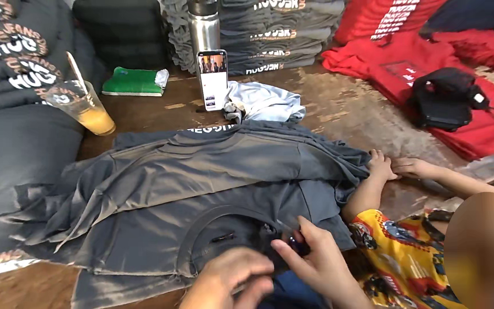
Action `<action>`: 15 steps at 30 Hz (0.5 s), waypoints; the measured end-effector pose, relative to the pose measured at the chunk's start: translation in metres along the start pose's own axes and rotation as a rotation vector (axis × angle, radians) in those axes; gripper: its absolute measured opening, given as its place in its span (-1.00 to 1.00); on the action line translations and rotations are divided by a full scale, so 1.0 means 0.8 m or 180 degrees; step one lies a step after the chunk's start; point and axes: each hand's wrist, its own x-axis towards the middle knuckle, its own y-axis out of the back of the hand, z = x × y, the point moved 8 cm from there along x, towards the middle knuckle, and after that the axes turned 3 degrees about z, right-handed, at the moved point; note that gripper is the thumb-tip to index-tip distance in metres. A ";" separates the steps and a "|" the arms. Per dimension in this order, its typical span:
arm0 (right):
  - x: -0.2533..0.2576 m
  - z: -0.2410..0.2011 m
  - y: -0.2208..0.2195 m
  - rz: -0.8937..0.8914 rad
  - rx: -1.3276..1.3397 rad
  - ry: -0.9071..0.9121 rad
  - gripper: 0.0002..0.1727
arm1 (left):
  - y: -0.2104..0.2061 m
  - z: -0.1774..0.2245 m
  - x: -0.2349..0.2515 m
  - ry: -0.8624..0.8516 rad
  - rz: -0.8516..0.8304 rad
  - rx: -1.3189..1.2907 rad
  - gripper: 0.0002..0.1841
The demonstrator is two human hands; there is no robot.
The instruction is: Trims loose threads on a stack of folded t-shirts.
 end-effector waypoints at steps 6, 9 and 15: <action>0.005 -0.006 -0.028 0.0725 0.1048 0.0105 -0.76 | -0.020 -0.057 0.032 0.0957 0.1188 0.0268 -0.84; 0.005 -0.001 -0.027 0.0702 0.1815 -0.0095 -0.77 | -0.019 -0.060 0.031 0.0882 0.1056 -0.0255 -0.86; 0.003 -0.001 -0.031 0.0275 0.2025 0.0003 -0.85 | -0.020 -0.060 0.034 0.0373 0.1324 -0.1078 -0.82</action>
